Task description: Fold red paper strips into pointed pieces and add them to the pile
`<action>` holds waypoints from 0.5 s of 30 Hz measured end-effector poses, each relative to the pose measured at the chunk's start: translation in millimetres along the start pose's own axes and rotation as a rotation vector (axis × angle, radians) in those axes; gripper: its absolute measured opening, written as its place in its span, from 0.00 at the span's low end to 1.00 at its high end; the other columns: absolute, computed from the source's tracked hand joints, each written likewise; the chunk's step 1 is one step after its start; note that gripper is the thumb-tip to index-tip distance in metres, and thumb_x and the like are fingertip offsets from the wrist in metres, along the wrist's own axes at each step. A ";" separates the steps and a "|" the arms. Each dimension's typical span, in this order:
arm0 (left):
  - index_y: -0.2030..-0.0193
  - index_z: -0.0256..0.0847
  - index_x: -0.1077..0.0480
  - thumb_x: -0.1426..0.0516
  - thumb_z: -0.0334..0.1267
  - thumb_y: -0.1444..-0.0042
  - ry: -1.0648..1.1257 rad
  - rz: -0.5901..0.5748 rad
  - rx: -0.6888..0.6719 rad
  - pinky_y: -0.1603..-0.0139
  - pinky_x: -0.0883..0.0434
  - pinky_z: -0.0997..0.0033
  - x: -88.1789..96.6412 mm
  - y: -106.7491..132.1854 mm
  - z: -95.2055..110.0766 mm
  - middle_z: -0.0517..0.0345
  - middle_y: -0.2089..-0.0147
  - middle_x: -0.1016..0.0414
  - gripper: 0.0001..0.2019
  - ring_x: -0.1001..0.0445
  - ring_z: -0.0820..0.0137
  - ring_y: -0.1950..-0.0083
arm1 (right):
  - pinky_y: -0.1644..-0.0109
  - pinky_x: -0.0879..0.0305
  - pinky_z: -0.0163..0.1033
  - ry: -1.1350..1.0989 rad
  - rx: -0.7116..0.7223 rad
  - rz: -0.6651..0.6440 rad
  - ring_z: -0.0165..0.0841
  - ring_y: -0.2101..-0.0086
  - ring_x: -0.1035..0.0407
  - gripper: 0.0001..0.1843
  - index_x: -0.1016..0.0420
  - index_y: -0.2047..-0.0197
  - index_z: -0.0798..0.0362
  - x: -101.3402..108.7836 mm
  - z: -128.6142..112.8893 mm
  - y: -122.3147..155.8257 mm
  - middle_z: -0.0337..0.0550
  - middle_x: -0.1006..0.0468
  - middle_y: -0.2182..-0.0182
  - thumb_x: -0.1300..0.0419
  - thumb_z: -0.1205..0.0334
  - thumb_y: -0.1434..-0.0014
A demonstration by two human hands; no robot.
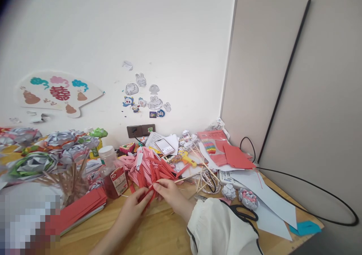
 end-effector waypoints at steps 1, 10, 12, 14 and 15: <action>0.80 0.38 0.38 0.52 0.47 0.52 0.015 -0.001 0.005 0.75 0.42 0.76 0.4 -0.5 -0.2 0.63 0.81 0.38 0.15 0.39 0.72 0.76 | 0.76 0.48 0.30 0.021 0.004 0.001 0.23 0.80 0.44 0.17 0.34 0.74 0.57 1.0 1.2 -1.1 0.35 0.38 0.81 0.47 0.50 0.51; 0.81 0.38 0.37 0.51 0.48 0.54 -0.051 0.051 0.039 0.74 0.41 0.75 4.2 -3.3 -8.1 0.63 0.80 0.36 0.15 0.37 0.71 0.75 | 0.78 0.50 0.29 0.176 0.007 0.017 0.23 0.81 0.46 0.17 0.36 0.79 0.57 8.5 10.2 -9.3 0.33 0.41 0.84 0.43 0.50 0.56; 0.81 0.38 0.37 0.51 0.48 0.54 -0.062 0.057 0.042 0.74 0.41 0.75 5.4 -3.1 -8.2 0.63 0.81 0.36 0.15 0.37 0.71 0.75 | 0.78 0.50 0.29 0.160 0.003 0.027 0.23 0.81 0.45 0.18 0.35 0.78 0.58 9.1 9.4 -8.5 0.34 0.40 0.84 0.44 0.49 0.54; 0.81 0.38 0.37 0.51 0.47 0.54 -0.053 0.058 0.050 0.74 0.41 0.75 6.8 -3.0 -8.0 0.63 0.80 0.34 0.15 0.37 0.71 0.75 | 0.77 0.49 0.30 0.116 0.003 0.037 0.23 0.81 0.44 0.18 0.34 0.75 0.58 9.4 8.0 -7.0 0.35 0.38 0.83 0.46 0.48 0.52; 0.80 0.38 0.37 0.51 0.47 0.54 -0.042 0.058 0.053 0.74 0.41 0.75 7.4 -3.0 -8.0 0.63 0.80 0.34 0.15 0.36 0.71 0.75 | 0.76 0.48 0.30 0.091 0.005 0.038 0.24 0.81 0.44 0.18 0.33 0.75 0.58 9.3 7.3 -6.1 0.35 0.38 0.83 0.47 0.48 0.52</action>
Point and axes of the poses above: each hand's wrist, its own y-axis away from the middle knuckle, its own x-axis out of the back of the hand, z = x × y, the point moved 5 cm from there along -y, towards the middle knuckle
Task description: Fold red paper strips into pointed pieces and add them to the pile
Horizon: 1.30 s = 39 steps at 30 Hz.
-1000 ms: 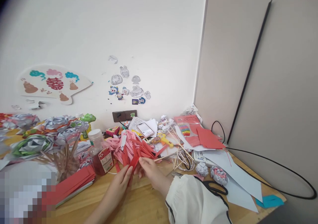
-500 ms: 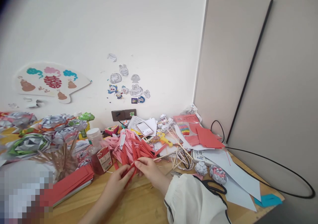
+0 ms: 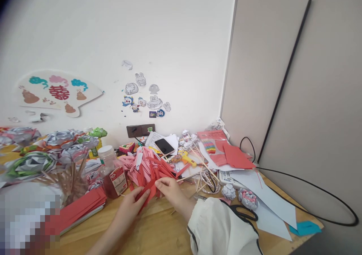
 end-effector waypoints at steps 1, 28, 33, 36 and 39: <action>0.79 0.38 0.36 0.51 0.47 0.53 0.015 -0.001 0.003 0.73 0.41 0.75 0.5 -0.1 -0.2 0.62 0.79 0.33 0.15 0.36 0.71 0.75 | 0.76 0.48 0.30 -0.028 0.001 0.002 0.24 0.80 0.43 0.19 0.33 0.75 0.58 0.0 -0.5 0.7 0.36 0.37 0.83 0.48 0.48 0.51; 0.75 0.38 0.35 0.54 0.44 0.52 -0.005 -0.084 -0.037 0.69 0.38 0.72 -6.1 1.1 0.7 0.57 0.74 0.30 0.13 0.33 0.67 0.70 | 0.73 0.42 0.31 0.165 -0.051 0.051 0.26 0.78 0.38 0.10 0.29 0.76 0.58 6.4 16.5 -6.3 0.37 0.30 0.81 0.40 0.59 0.59; 0.77 0.38 0.36 0.54 0.45 0.52 0.001 -0.079 -0.023 0.69 0.37 0.72 -6.8 0.1 0.0 0.58 0.75 0.31 0.14 0.34 0.67 0.71 | 0.74 0.42 0.31 0.214 -0.059 0.059 0.26 0.79 0.38 0.09 0.30 0.77 0.58 6.2 15.1 -6.1 0.38 0.30 0.81 0.41 0.60 0.59; 0.77 0.38 0.36 0.54 0.45 0.52 0.039 -0.081 -0.015 0.69 0.37 0.72 -8.1 -0.7 -1.4 0.58 0.76 0.31 0.14 0.34 0.67 0.71 | 0.74 0.43 0.31 0.248 -0.050 0.067 0.26 0.79 0.38 0.08 0.29 0.77 0.58 6.7 14.6 -6.3 0.38 0.30 0.82 0.41 0.61 0.59; 0.76 0.38 0.35 0.53 0.45 0.52 0.062 -0.102 0.001 0.69 0.37 0.72 -9.9 -0.7 -2.4 0.58 0.75 0.31 0.14 0.34 0.67 0.71 | 0.75 0.43 0.31 0.275 -0.039 0.076 0.27 0.79 0.38 0.06 0.29 0.78 0.57 6.9 14.2 -6.3 0.38 0.30 0.82 0.41 0.62 0.59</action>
Point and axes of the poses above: each hand's wrist, its own y-axis away from the middle knuckle, its own x-axis out of the back of the hand, z = x × y, the point moved 5 cm from there along -y, towards the middle knuckle
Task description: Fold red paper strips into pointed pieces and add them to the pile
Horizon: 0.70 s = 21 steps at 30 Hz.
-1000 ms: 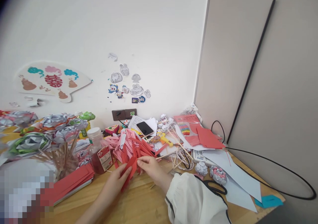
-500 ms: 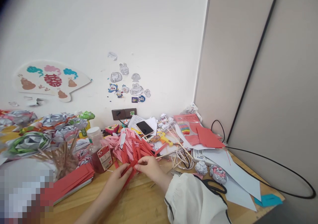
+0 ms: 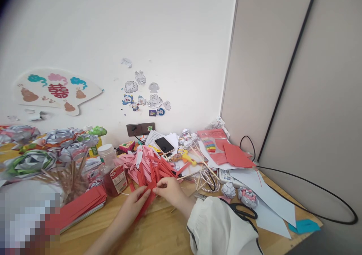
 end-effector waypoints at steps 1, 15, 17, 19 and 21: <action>0.76 0.38 0.35 0.53 0.45 0.53 0.001 -0.005 0.011 0.69 0.37 0.72 -0.3 0.2 -0.5 0.58 0.75 0.31 0.14 0.34 0.68 0.71 | 0.75 0.43 0.32 0.013 0.006 0.005 0.27 0.79 0.38 0.06 0.29 0.78 0.57 0.1 -0.5 0.1 0.38 0.30 0.81 0.41 0.62 0.60; 0.79 0.39 0.37 0.53 0.43 0.53 -0.085 0.061 -0.033 0.71 0.40 0.74 3.8 1.6 2.2 0.60 0.77 0.33 0.12 0.36 0.69 0.73 | 0.77 0.52 0.29 0.315 0.144 -0.099 0.24 0.80 0.46 0.09 0.33 0.80 0.57 -5.3 -8.3 7.1 0.34 0.38 0.84 0.46 0.62 0.53; 0.79 0.39 0.37 0.53 0.43 0.52 -0.078 0.063 -0.039 0.72 0.40 0.74 3.5 1.6 1.9 0.60 0.78 0.33 0.12 0.36 0.69 0.73 | 0.76 0.53 0.29 0.364 0.170 -0.094 0.24 0.79 0.47 0.09 0.35 0.81 0.57 -5.4 -11.1 8.5 0.33 0.39 0.84 0.46 0.63 0.52; 0.78 0.38 0.36 0.52 0.43 0.52 -0.066 0.075 -0.036 0.71 0.40 0.74 4.9 1.8 2.4 0.60 0.77 0.32 0.12 0.35 0.69 0.73 | 0.77 0.53 0.29 0.362 0.168 -0.107 0.24 0.80 0.48 0.10 0.35 0.80 0.57 -6.6 -12.4 9.7 0.33 0.40 0.84 0.48 0.62 0.51; 0.77 0.38 0.36 0.52 0.43 0.53 -0.059 0.089 -0.033 0.71 0.39 0.74 7.3 1.8 3.8 0.60 0.76 0.31 0.12 0.35 0.69 0.73 | 0.77 0.53 0.29 0.342 0.159 -0.135 0.24 0.80 0.48 0.11 0.35 0.79 0.57 -8.6 -12.9 10.8 0.33 0.41 0.83 0.49 0.61 0.49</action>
Point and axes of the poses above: each hand's wrist, its own y-axis away from the middle knuckle, its own x-axis out of the back of the hand, z = x × y, the point moved 5 cm from there along -y, towards the middle knuckle
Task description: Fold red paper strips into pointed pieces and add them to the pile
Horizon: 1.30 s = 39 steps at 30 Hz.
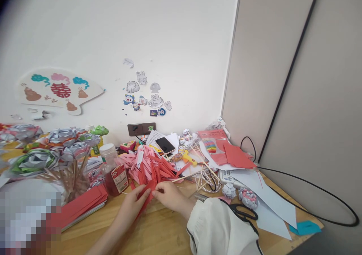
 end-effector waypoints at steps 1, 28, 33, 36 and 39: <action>0.77 0.38 0.35 0.52 0.43 0.53 0.002 0.005 0.001 0.71 0.39 0.74 1.3 -0.2 0.8 0.60 0.76 0.31 0.12 0.35 0.69 0.72 | 0.77 0.52 0.29 -0.008 0.005 -0.010 0.24 0.79 0.48 0.11 0.35 0.79 0.57 -0.8 -0.8 0.3 0.33 0.41 0.83 0.50 0.61 0.49; 0.76 0.37 0.33 0.50 0.57 0.60 0.404 0.046 0.265 0.70 0.35 0.73 -4.2 0.4 -9.8 0.55 0.74 0.26 0.22 0.31 0.67 0.69 | 0.75 0.54 0.30 0.001 0.080 0.058 0.24 0.79 0.51 0.14 0.49 0.84 0.55 10.2 -12.7 2.0 0.32 0.47 0.84 0.53 0.65 0.49; 0.76 0.36 0.33 0.46 0.53 0.61 0.582 -0.172 0.407 0.79 0.41 0.78 -13.4 5.4 -10.8 0.63 0.81 0.33 0.19 0.36 0.75 0.80 | 0.76 0.55 0.30 -0.020 0.086 -0.079 0.23 0.80 0.51 0.13 0.50 0.84 0.55 9.3 -10.2 1.3 0.32 0.49 0.84 0.53 0.65 0.51; 0.78 0.36 0.34 0.46 0.53 0.61 0.611 -0.199 0.426 0.79 0.43 0.79 -14.7 7.2 -10.1 0.65 0.83 0.36 0.18 0.38 0.77 0.81 | 0.76 0.56 0.30 0.063 0.089 -0.049 0.23 0.80 0.51 0.13 0.49 0.85 0.55 9.5 -7.8 1.0 0.32 0.48 0.84 0.53 0.66 0.52; 0.80 0.36 0.36 0.47 0.54 0.60 0.614 -0.221 0.438 0.78 0.42 0.78 -17.4 8.2 -10.9 0.66 0.84 0.36 0.19 0.37 0.77 0.81 | 0.76 0.58 0.31 0.223 0.106 0.034 0.23 0.81 0.51 0.12 0.47 0.86 0.56 10.1 -8.1 1.9 0.32 0.46 0.86 0.51 0.68 0.55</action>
Point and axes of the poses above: each hand's wrist, its own y-axis away from the middle knuckle, its own x-axis out of the back of the hand, z = x × y, the point moved 5 cm from there along -y, towards the middle knuckle
